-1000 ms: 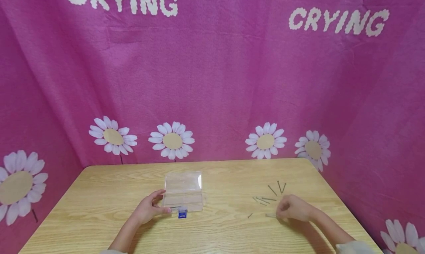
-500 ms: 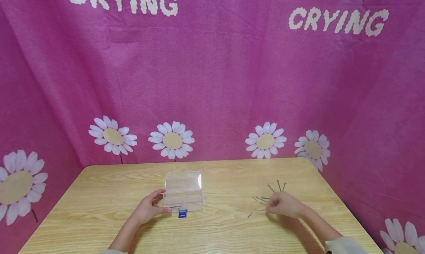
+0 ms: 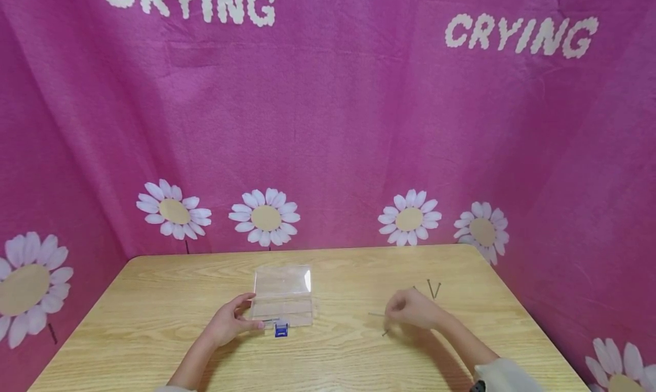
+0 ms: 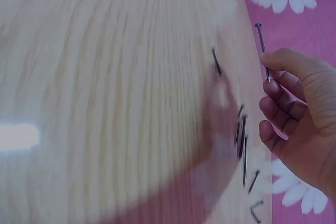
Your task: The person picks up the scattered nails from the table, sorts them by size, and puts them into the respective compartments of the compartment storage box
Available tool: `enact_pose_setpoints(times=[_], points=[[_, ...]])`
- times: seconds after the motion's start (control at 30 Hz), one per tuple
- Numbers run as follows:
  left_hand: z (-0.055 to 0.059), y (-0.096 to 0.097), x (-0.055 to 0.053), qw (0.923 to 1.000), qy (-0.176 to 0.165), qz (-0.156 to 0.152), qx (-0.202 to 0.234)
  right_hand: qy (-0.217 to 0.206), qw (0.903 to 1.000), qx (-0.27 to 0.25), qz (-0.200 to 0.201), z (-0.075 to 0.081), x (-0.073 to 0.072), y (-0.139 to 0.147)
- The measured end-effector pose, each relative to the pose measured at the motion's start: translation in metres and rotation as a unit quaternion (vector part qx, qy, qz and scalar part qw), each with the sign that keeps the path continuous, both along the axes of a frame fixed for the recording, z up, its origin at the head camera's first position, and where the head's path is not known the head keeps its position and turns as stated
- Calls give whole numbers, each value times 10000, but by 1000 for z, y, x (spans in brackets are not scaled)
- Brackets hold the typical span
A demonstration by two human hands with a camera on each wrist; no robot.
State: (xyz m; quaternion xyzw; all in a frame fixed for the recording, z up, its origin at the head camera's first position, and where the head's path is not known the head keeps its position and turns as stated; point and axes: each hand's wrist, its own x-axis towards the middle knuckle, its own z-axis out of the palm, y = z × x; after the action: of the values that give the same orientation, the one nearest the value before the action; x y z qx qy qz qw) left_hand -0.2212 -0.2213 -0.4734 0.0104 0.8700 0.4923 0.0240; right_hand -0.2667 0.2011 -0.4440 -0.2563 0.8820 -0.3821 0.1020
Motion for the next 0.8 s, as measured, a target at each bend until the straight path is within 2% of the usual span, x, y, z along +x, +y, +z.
enact_pose_setpoints(times=[0.23,0.8], points=[[0,0,0,10000,21,-14,-13,88,9997,-59,204,3,-4,-31],[-2,-1,-1,9999,11,8,142,139,9993,-149,312,9,-11,-91]])
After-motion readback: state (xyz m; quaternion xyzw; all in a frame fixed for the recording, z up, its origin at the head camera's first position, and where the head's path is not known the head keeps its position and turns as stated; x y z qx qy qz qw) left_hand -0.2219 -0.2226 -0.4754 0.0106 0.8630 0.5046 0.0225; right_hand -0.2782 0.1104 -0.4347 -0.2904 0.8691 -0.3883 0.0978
